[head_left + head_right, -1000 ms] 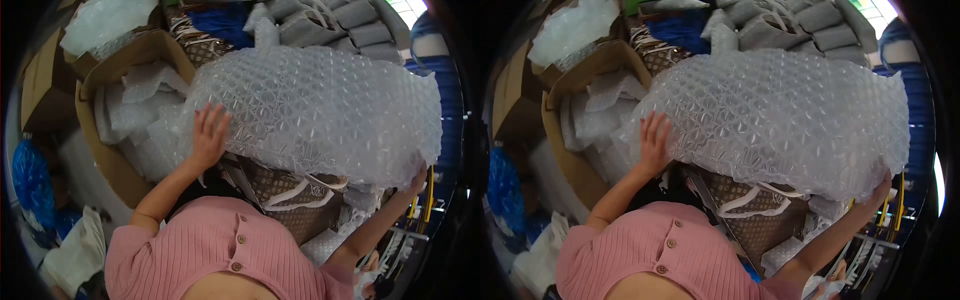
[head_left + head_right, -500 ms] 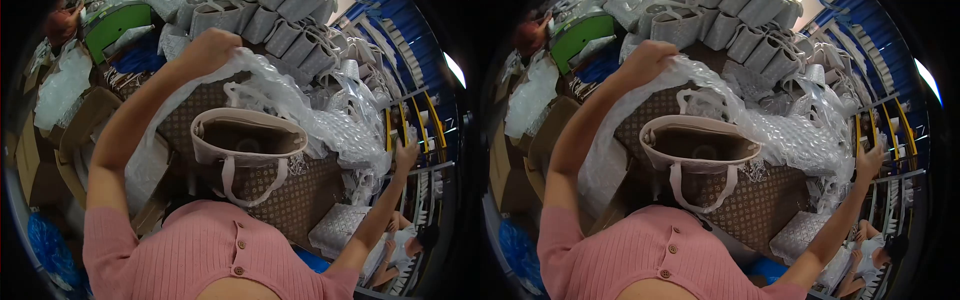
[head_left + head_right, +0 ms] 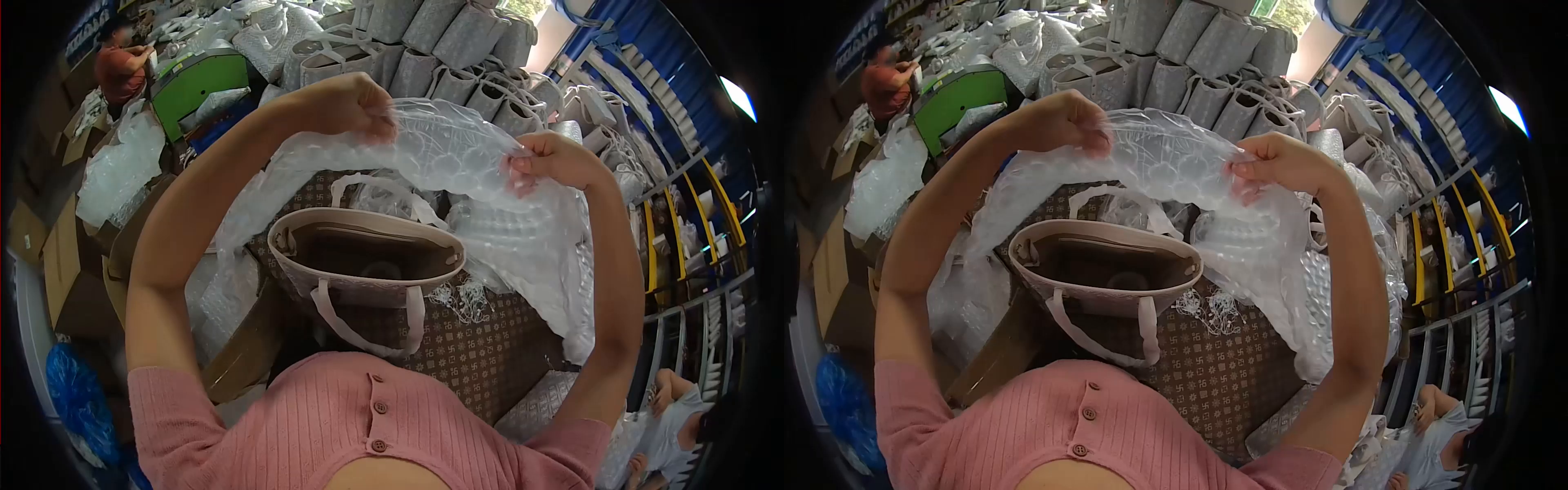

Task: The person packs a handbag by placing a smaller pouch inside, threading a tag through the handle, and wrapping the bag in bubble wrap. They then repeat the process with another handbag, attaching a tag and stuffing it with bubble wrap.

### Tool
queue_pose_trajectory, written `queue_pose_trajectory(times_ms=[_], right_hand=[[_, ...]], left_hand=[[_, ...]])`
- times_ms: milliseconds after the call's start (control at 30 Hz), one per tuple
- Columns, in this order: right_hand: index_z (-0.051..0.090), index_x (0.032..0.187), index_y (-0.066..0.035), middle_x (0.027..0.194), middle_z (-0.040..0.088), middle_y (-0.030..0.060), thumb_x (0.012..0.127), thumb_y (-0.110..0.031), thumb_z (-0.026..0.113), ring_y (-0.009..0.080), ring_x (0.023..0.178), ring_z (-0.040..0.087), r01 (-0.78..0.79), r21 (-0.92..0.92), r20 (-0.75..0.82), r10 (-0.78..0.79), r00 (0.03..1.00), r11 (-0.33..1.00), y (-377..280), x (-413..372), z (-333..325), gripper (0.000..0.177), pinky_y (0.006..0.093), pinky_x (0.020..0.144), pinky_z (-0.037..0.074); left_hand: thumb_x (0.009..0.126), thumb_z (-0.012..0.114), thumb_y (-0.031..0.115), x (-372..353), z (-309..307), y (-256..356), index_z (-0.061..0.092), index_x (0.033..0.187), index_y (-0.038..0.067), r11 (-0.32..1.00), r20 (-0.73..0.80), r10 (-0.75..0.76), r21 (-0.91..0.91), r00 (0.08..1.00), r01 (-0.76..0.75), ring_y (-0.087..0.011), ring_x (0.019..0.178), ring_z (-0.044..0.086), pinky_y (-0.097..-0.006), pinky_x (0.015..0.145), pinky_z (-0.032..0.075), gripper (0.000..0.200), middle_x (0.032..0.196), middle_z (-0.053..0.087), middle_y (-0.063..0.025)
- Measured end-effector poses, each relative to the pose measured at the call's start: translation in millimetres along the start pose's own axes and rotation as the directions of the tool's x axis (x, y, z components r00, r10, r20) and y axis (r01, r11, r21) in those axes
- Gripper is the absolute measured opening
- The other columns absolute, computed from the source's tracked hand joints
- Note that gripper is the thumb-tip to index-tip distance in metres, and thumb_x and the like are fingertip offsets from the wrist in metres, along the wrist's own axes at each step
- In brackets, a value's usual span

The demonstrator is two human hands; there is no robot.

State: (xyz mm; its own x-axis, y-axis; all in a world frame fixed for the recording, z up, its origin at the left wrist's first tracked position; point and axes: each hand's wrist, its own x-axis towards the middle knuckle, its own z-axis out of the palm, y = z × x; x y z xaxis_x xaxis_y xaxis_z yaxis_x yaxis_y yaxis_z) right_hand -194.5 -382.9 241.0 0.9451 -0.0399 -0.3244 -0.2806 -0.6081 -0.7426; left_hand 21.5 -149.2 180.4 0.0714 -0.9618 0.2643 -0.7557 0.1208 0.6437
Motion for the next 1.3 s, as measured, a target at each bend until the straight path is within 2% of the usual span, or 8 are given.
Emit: queue_pose_trajectory(times_ms=[133,200,533,667,833,1000,1100,1300], right_hand=[[0.058,0.097,0.005,0.074,0.062,0.0074,0.084,-0.017,0.056,0.017,0.068,0.062,0.156,-0.603,0.115,-0.108,0.987,0.782,3,17,-1,0.025,0.033,0.064,0.049],[0.059,0.088,0.003,0.07,0.061,0.0126,0.085,-0.02,0.055,0.0275,0.063,0.061,0.41,-0.784,-0.181,-0.804,0.566,0.465,1,35,41,0.024,0.0398,0.059,0.046],[0.055,0.072,-0.002,0.068,0.059,0.0145,0.087,-0.022,0.051,0.0304,0.059,0.059,0.073,-0.862,-0.393,-0.753,0.527,0.501,-11,30,66,0.025,0.0409,0.051,0.045],[0.062,0.089,-0.002,0.071,0.061,0.0141,0.091,-0.025,0.047,0.0208,0.06,0.06,-0.535,-0.531,-0.802,-0.593,0.069,0.657,106,-110,-26,0.027,0.0294,0.055,0.045],[0.061,0.096,-0.002,0.077,0.064,0.0091,0.092,-0.02,0.046,0.0132,0.066,0.06,-0.43,-0.422,-0.822,-0.537,-0.189,0.798,51,-79,0,0.024,0.0238,0.06,0.046],[0.061,0.083,-0.012,0.068,0.056,0.0041,0.079,-0.014,0.053,0.0209,0.054,0.055,-0.116,-0.803,-0.596,-0.782,0.181,0.585,-36,75,114,0.009,0.03,0.047,0.043],[0.058,0.08,-0.007,0.075,0.056,0.0082,0.069,-0.019,0.056,0.0212,0.067,0.056,0.077,-0.835,-0.457,-0.766,0.452,0.544,-61,125,220,0.016,0.034,0.055,0.044],[0.046,0.117,0.004,0.103,0.053,0.0179,0.081,-0.034,0.054,0.0289,0.099,0.051,0.731,-0.185,-0.383,-0.733,0.562,0.657,-43,-28,210,0.053,0.0358,0.084,0.04]], left_hand=[[0.084,0.055,0.01,2,15,25,0.057,0.076,-0.002,0.969,0.005,-0.231,-0.087,0.973,0.23,-0.0091,0.058,0.057,-0.0253,0.053,0.047,0.014,0.062,0.058,-0.0064],[0.084,0.055,0.01,8,17,31,0.055,0.076,-0.001,0.988,-0.023,-0.153,-0.025,0.988,0.153,-0.0127,0.055,0.057,-0.0267,0.051,0.046,0.014,0.061,0.057,-0.0076],[0.085,0.053,0.01,5,13,10,0.051,0.077,0.002,0.818,-0.266,0.419,0.525,0.868,-0.234,-0.0324,0.057,0.055,-0.0379,0.051,0.043,0.011,0.066,0.055,-0.016],[0.089,0.048,0.017,-122,-99,-157,0.056,0.083,0.004,0.712,-0.81,0.21,0.51,0.548,0.481,-0.0305,0.06,0.058,-0.0376,0.053,0.045,0.016,0.071,0.058,-0.0146],[0.083,0.056,0.021,-132,11,-230,0.057,0.089,0.003,0.626,-0.107,-0.178,0.755,0.978,0.196,-0.0326,0.081,0.057,-0.0409,0.067,0.045,0.019,0.084,0.058,-0.0138],[0.084,0.056,0.026,-44,47,-127,0.053,0.112,0.002,0.982,-0.251,0.0,-0.183,0.968,-0.047,-0.0276,0.097,0.056,-0.0378,0.083,0.043,0.037,0.106,0.059,-0.015],[0.084,0.056,0.015,-44,27,-48,0.046,0.121,0.0,0.251,0.141,-0.312,-0.941,0.939,0.225,-0.0196,0.093,0.058,-0.0286,0.078,0.047,0.041,0.107,0.058,-0.0119],[0.068,0.051,0.001,-145,-60,-109,0.05,0.114,-0.002,0.665,-0.171,-0.507,-0.701,0.845,0.258,-0.0082,0.069,0.053,-0.0197,0.06,0.043,0.046,0.088,0.056,-0.002]])
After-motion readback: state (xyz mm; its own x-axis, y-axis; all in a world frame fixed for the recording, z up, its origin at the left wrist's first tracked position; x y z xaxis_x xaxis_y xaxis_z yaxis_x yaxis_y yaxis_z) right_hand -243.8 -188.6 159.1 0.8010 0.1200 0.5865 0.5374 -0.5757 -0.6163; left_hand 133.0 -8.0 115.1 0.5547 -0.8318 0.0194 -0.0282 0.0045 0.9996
